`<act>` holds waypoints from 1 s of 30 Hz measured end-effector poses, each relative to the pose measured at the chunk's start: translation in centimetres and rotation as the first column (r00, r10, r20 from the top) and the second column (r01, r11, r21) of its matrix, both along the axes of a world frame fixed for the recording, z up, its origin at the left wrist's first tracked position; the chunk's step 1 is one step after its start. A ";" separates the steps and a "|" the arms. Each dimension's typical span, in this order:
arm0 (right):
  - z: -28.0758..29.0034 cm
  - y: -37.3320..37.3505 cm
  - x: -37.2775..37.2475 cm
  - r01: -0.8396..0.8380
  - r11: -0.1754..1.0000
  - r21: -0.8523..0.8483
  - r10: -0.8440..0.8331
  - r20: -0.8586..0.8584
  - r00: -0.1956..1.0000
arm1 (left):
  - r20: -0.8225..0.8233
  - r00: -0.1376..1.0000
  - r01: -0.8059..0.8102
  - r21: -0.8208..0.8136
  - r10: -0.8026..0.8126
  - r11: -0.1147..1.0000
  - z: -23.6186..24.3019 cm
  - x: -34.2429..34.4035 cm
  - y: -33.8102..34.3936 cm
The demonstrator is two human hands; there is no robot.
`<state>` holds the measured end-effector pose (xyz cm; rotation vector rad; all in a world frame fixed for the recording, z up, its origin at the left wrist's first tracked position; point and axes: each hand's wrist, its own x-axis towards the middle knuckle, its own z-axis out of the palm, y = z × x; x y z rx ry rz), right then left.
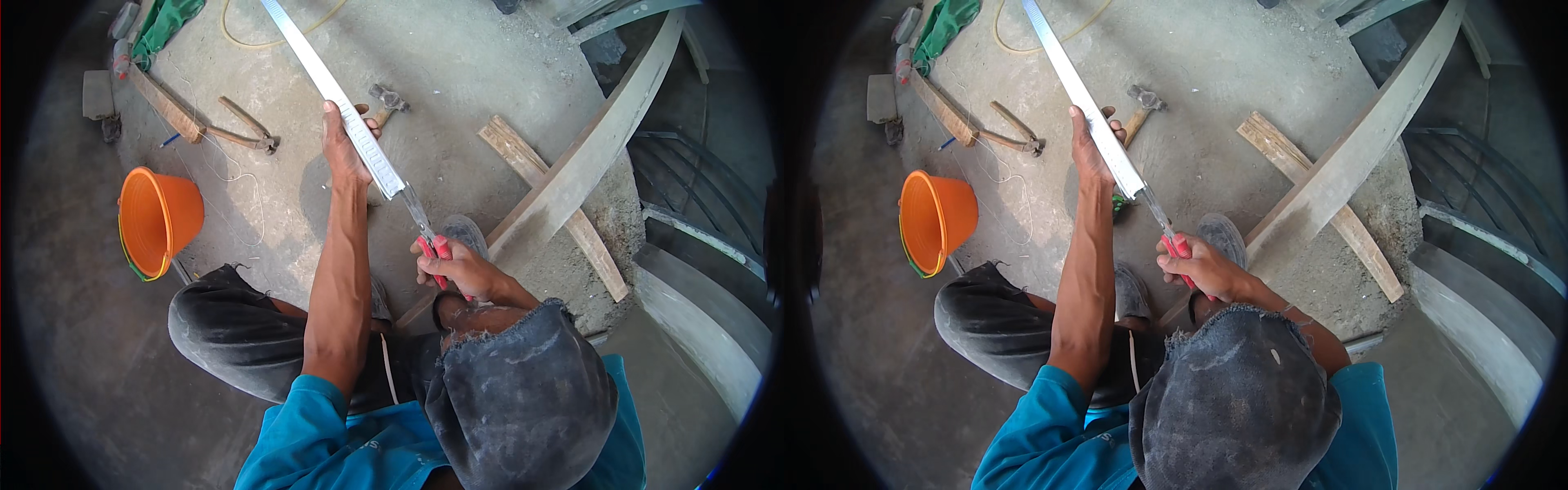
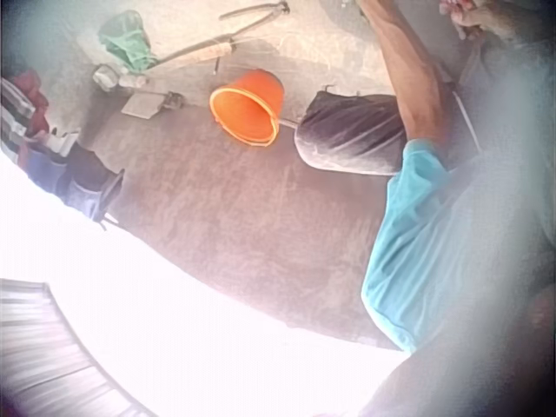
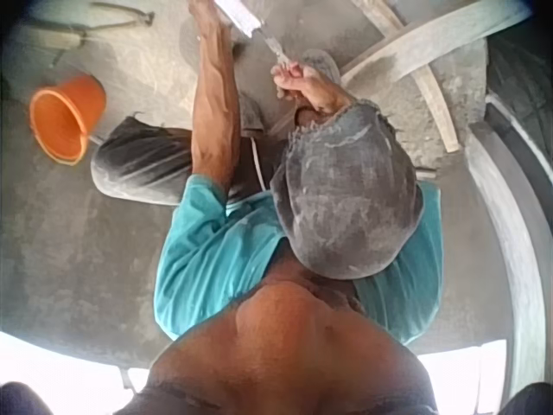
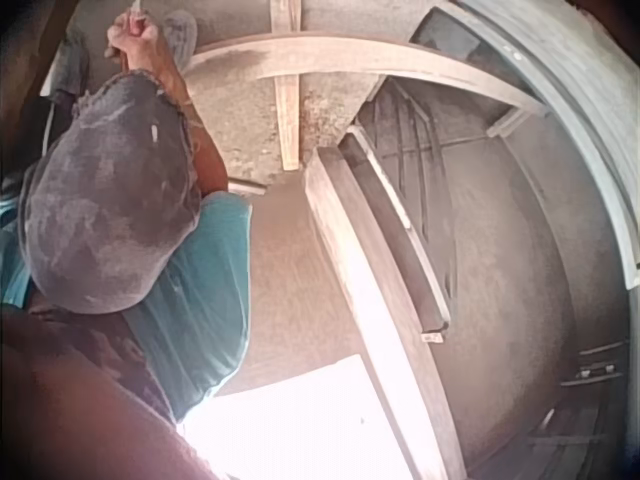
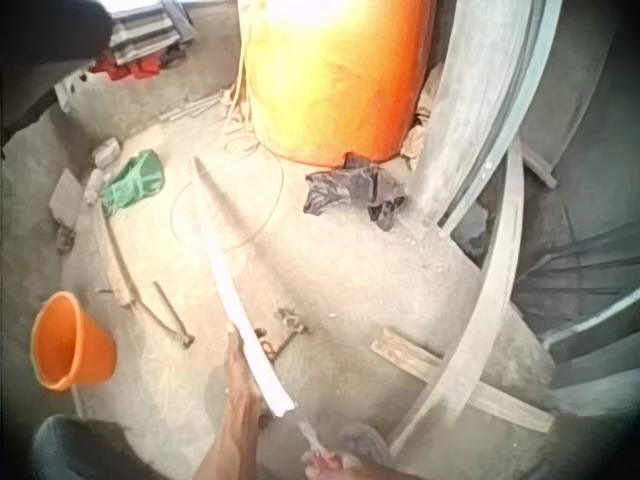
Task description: Using snips to cut and shape a metal stud or profile.
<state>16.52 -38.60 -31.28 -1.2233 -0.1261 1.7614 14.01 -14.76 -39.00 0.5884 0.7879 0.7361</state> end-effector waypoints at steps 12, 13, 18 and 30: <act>0.1 1.6 1.4 -0.157 0.987 0.039 0.142 0.263 0.954 | 0.026 0.997 0.076 -0.011 -0.075 0.997 1.6 -0.1 0.1; 0.4 1.8 1.4 -0.161 0.986 0.040 0.145 0.261 0.954 | 0.024 0.997 0.079 -0.003 -0.078 0.997 1.6 -0.2 0.1; 0.9 2.0 0.9 -0.083 0.997 0.005 0.082 0.124 0.989 | 0.069 0.996 0.060 -0.023 -0.059 0.998 1.5 -0.1 -0.1; -0.3 1.4 0.1 -0.034 0.998 -0.049 0.034 -0.006 0.999 | 0.039 0.999 0.016 -0.023 -0.015 1.000 0.5 0.4 -0.4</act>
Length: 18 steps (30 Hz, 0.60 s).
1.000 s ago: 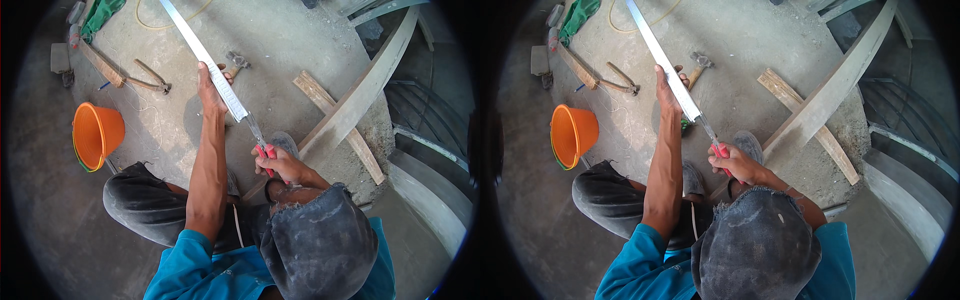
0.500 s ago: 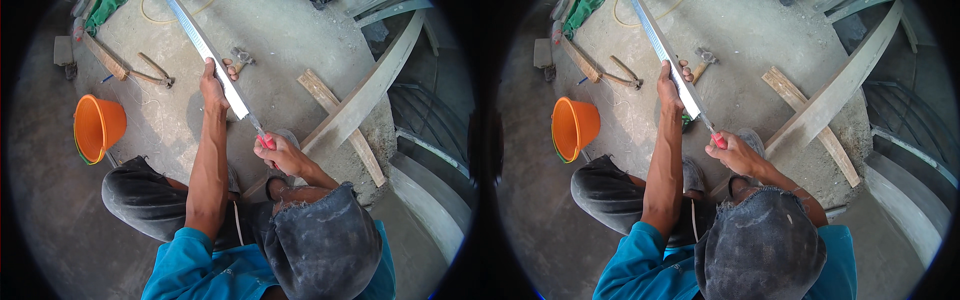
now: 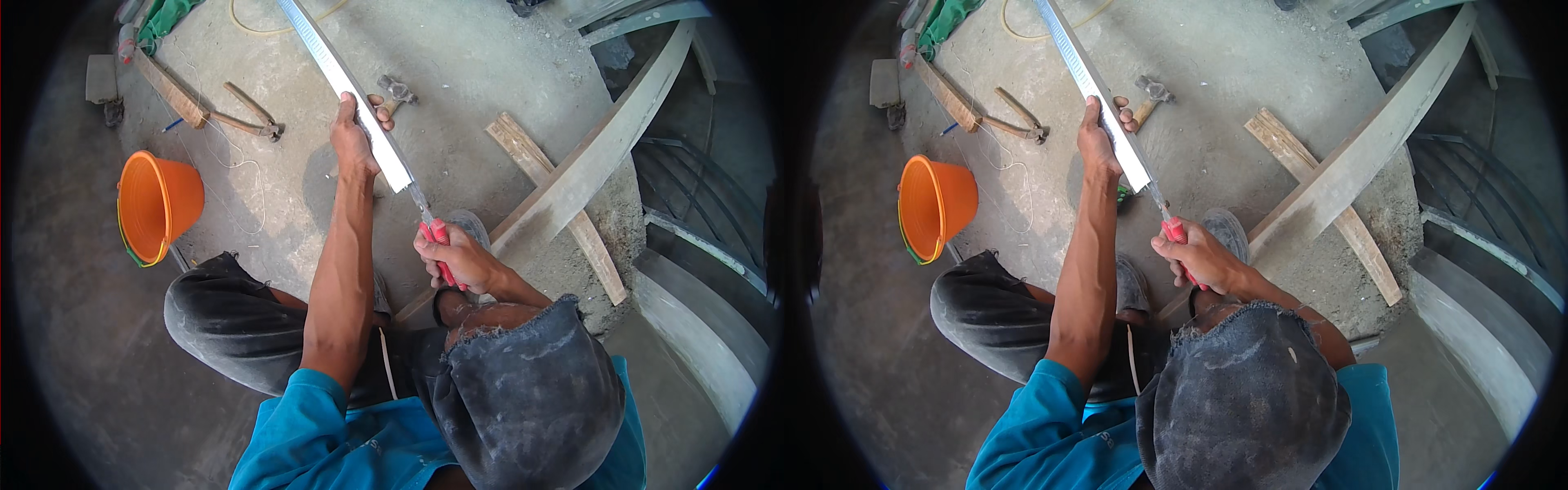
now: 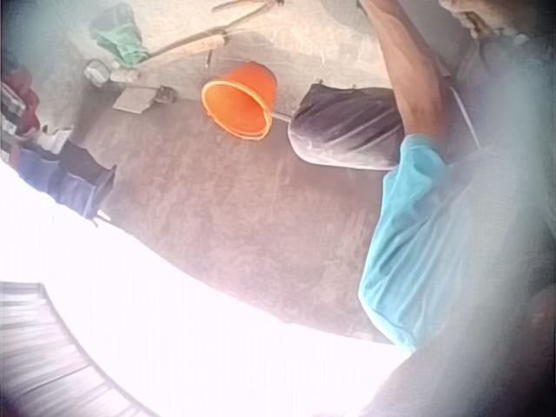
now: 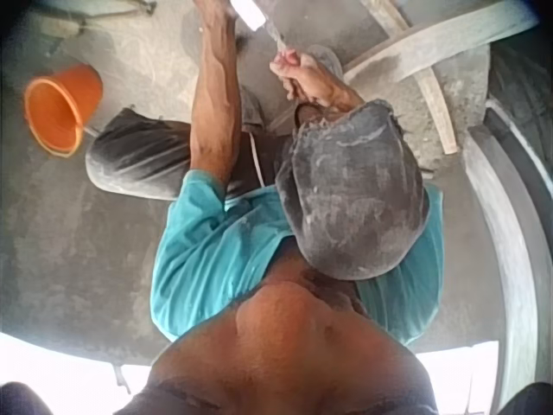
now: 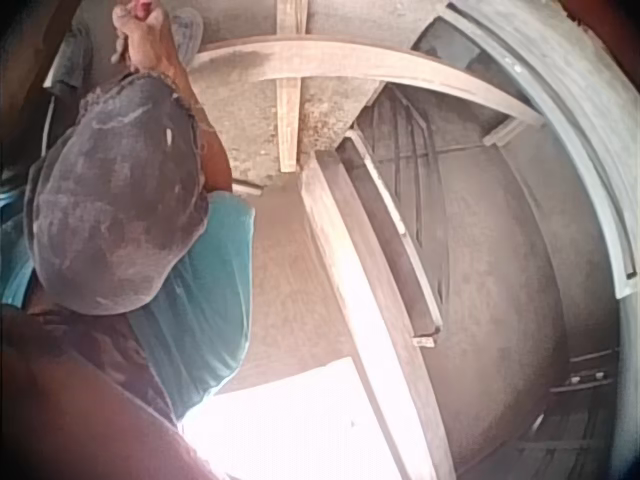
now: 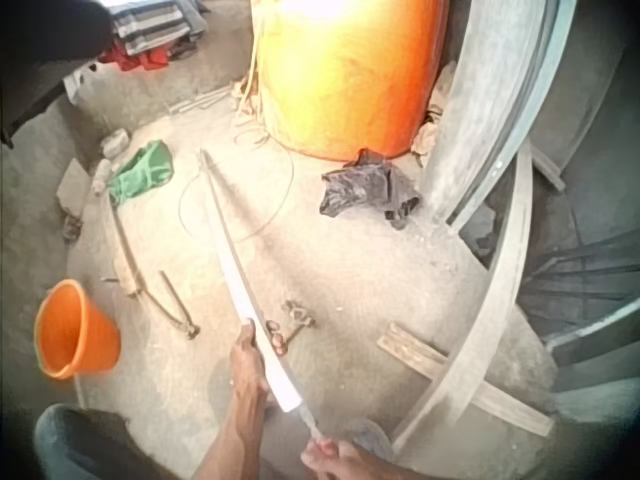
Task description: Using snips to cut and shape a metal stud or profile.
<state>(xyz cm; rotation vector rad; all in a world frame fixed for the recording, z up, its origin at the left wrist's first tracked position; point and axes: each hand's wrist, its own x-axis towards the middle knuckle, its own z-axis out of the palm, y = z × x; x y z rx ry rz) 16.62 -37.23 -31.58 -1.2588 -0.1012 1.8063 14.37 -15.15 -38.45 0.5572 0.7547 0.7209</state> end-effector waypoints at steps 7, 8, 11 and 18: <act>-0.4 -0.1 0.9 -0.398 0.870 -0.290 0.437 0.827 0.353 | -0.142 0.989 0.049 0.042 -0.042 0.998 -0.5 -0.2 -0.4; -0.8 -0.1 1.0 -0.423 0.859 -0.288 0.458 0.802 0.383 | -0.158 0.986 0.054 0.037 -0.048 0.998 -0.6 -0.1 -0.4; -0.5 -0.4 1.3 -0.377 0.916 -0.139 0.371 0.653 0.660 | -0.142 0.989 0.042 0.039 -0.036 0.998 -0.9 -0.2 -0.3; 0.1 -0.4 1.2 -0.054 0.999 0.004 0.053 0.167 0.985 | -0.051 0.997 0.055 0.022 -0.053 0.998 -0.8 -0.2 -0.1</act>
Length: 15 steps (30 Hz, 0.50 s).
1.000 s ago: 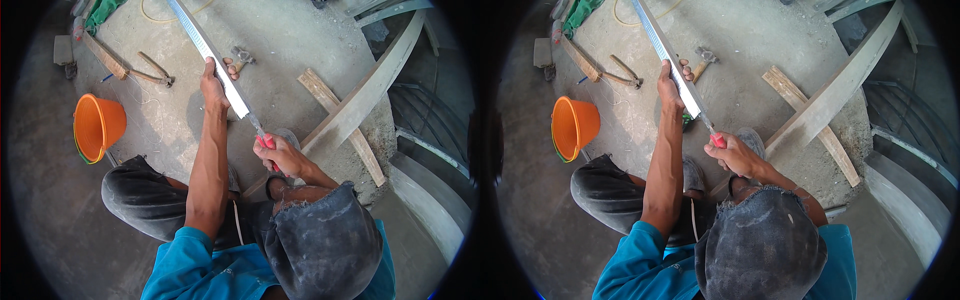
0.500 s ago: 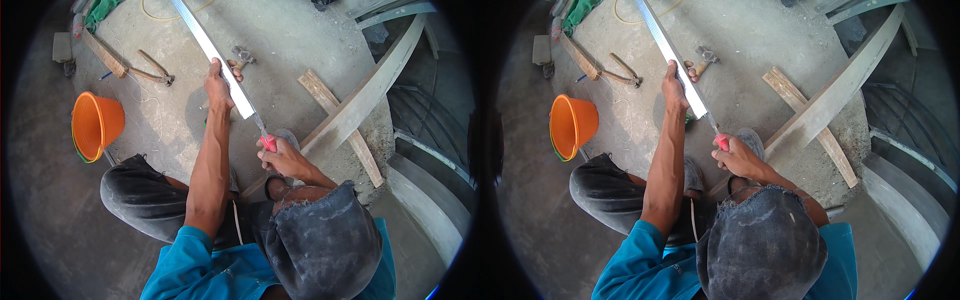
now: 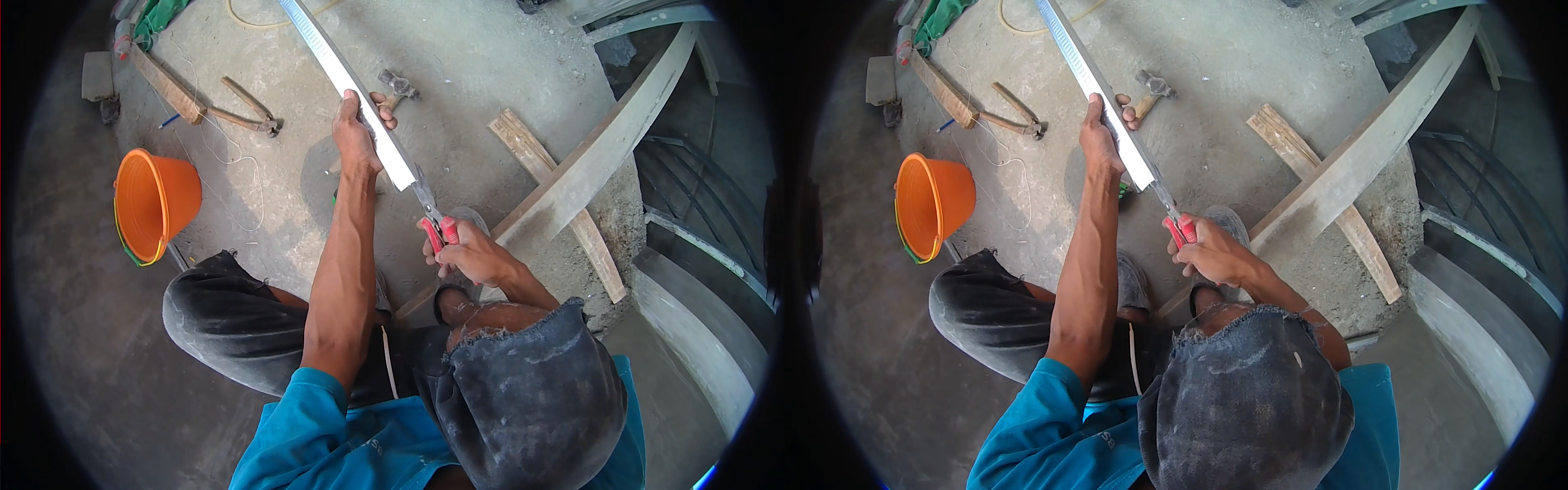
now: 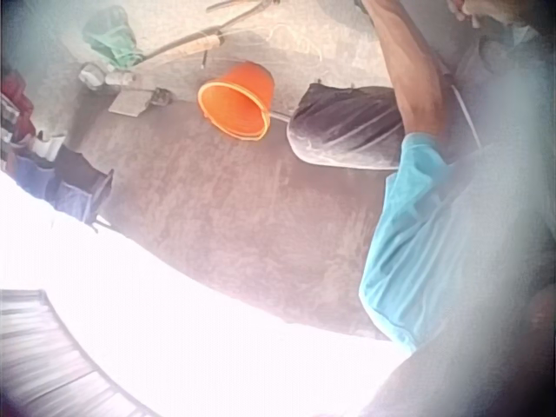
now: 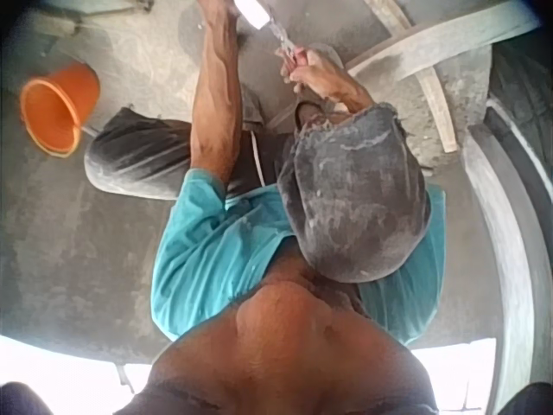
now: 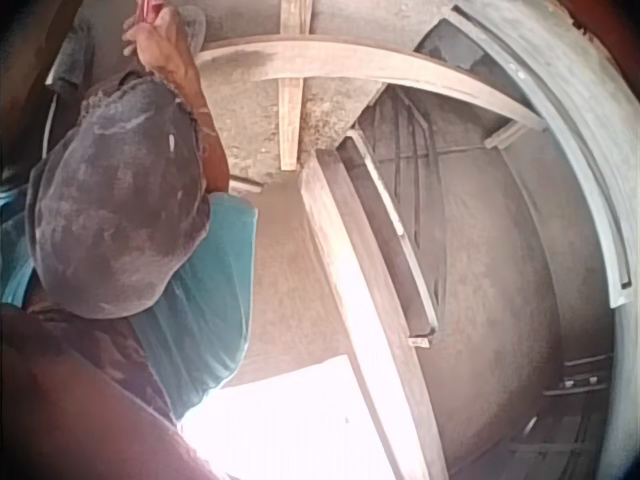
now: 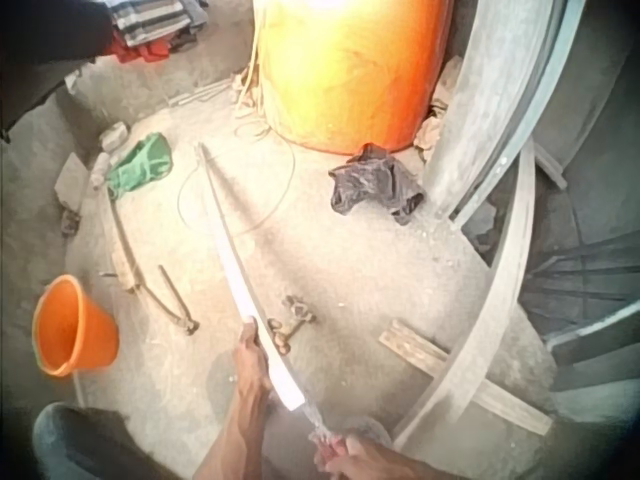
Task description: Using snips to cut and shape a metal stud or profile.
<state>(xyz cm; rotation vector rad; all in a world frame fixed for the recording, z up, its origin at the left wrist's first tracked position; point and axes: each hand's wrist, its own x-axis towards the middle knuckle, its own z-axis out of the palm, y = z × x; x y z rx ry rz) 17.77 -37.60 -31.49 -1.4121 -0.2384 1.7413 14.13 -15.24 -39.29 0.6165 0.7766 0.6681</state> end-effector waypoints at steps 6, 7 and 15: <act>-0.6 0.1 0.3 -0.150 0.988 0.020 0.145 0.154 0.977 | 0.006 0.997 -0.071 0.003 0.071 0.997 -0.1 -0.4 0.3; -0.5 0.1 0.3 -0.152 0.988 0.021 0.147 0.152 0.977 | 0.001 0.997 -0.072 0.011 0.072 0.997 -0.1 -0.5 0.4; 1.0 0.8 1.0 -0.159 0.987 -0.029 0.161 0.097 0.982 | -0.003 0.997 -0.076 0.009 0.076 0.997 -0.3 -0.5 0.4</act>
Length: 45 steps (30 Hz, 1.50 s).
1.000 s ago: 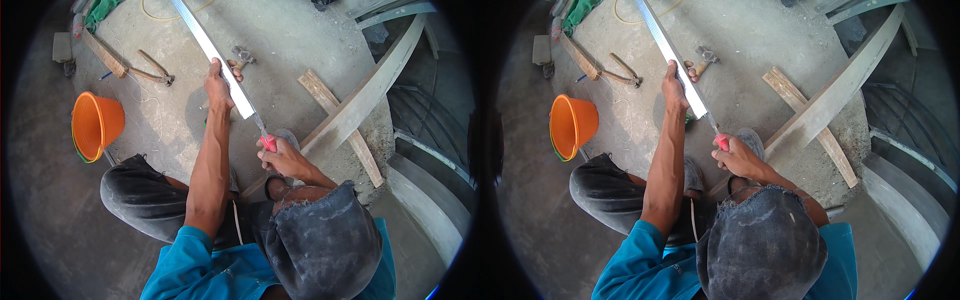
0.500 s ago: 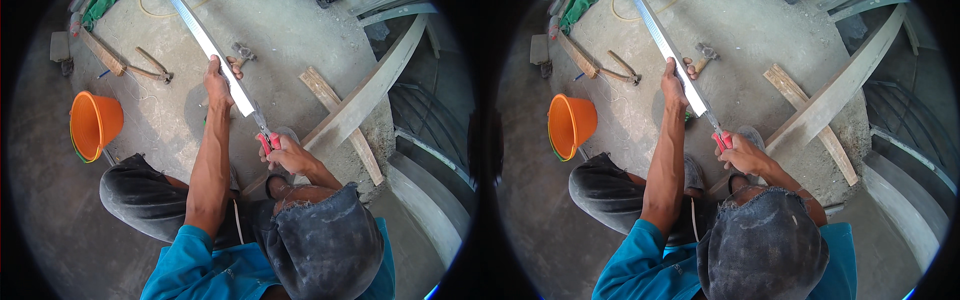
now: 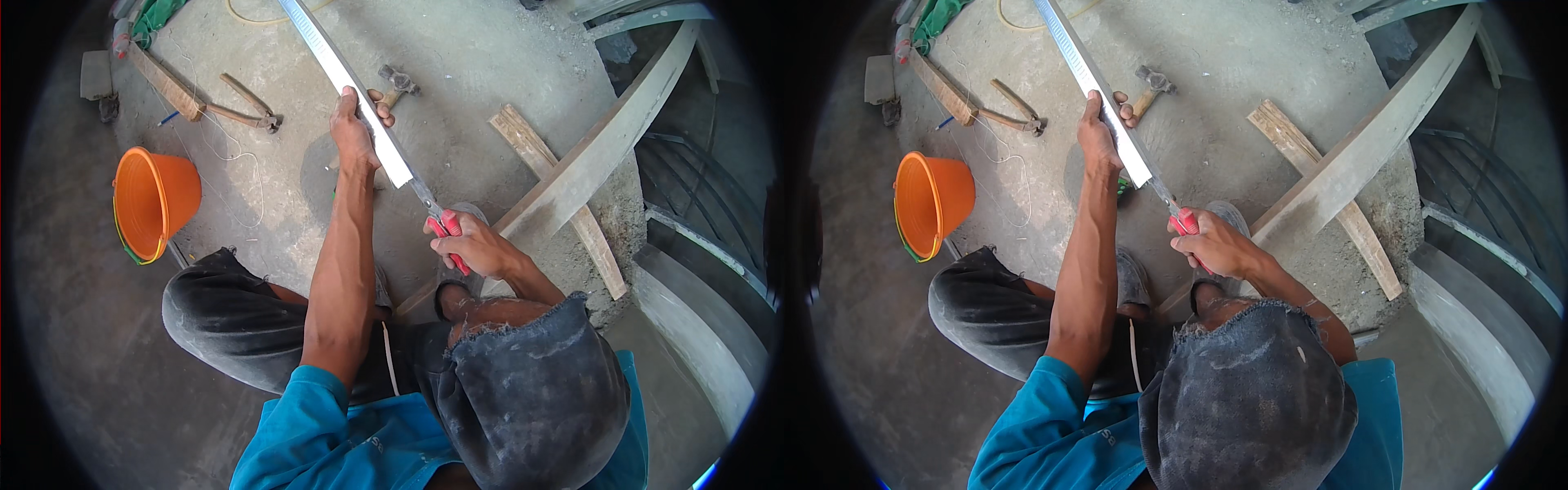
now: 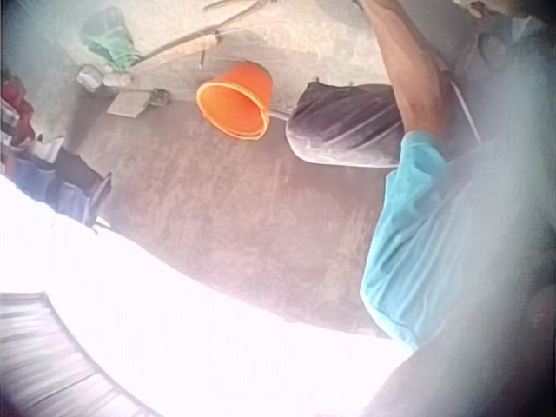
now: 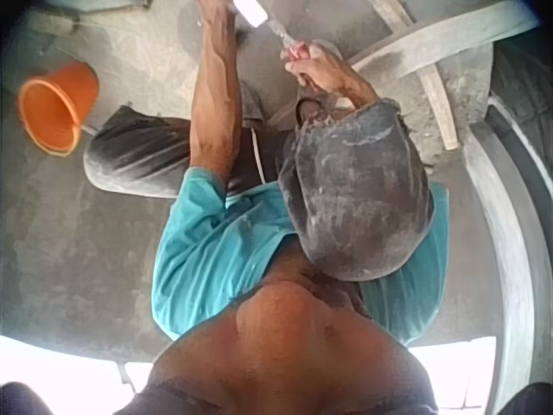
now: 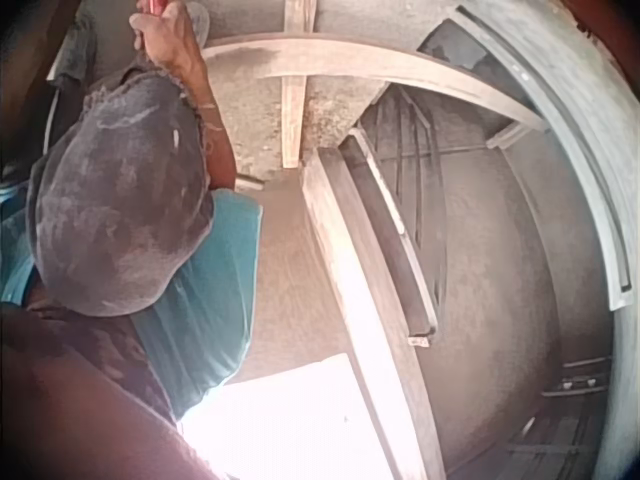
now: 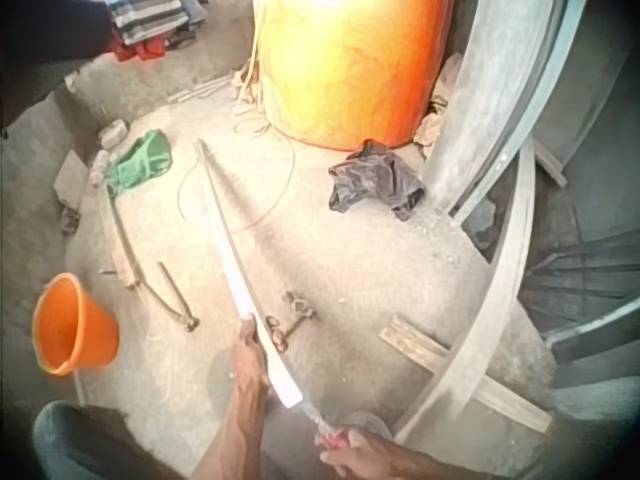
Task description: Using snips to cut and shape a metal stud or profile.
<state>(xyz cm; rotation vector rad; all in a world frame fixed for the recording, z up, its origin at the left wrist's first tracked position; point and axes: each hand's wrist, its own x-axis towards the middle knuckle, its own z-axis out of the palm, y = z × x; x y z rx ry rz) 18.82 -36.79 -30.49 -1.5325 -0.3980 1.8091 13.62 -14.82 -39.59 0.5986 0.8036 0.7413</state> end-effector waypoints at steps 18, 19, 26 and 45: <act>-0.1 0.9 -1.5 0.225 0.973 -0.055 -0.232 -0.209 0.950 | 0.062 0.995 0.079 -0.050 -0.076 0.996 -0.3 0.5 -0.2; -0.6 0.9 -1.4 0.229 0.972 -0.057 -0.236 -0.209 0.949 | 0.066 0.997 0.033 -0.054 -0.029 0.998 -0.3 0.6 -0.4; -1.3 0.7 -1.8 0.227 0.973 -0.046 -0.229 -0.333 0.915 | 0.102 0.995 -0.010 -0.082 0.018 0.997 -0.3 0.5 -0.3; -1.7 1.0 -2.8 0.278 0.956 -0.096 -0.293 -0.273 0.916 | 0.066 0.998 0.008 -0.071 -0.003 0.997 -0.5 0.0 -0.3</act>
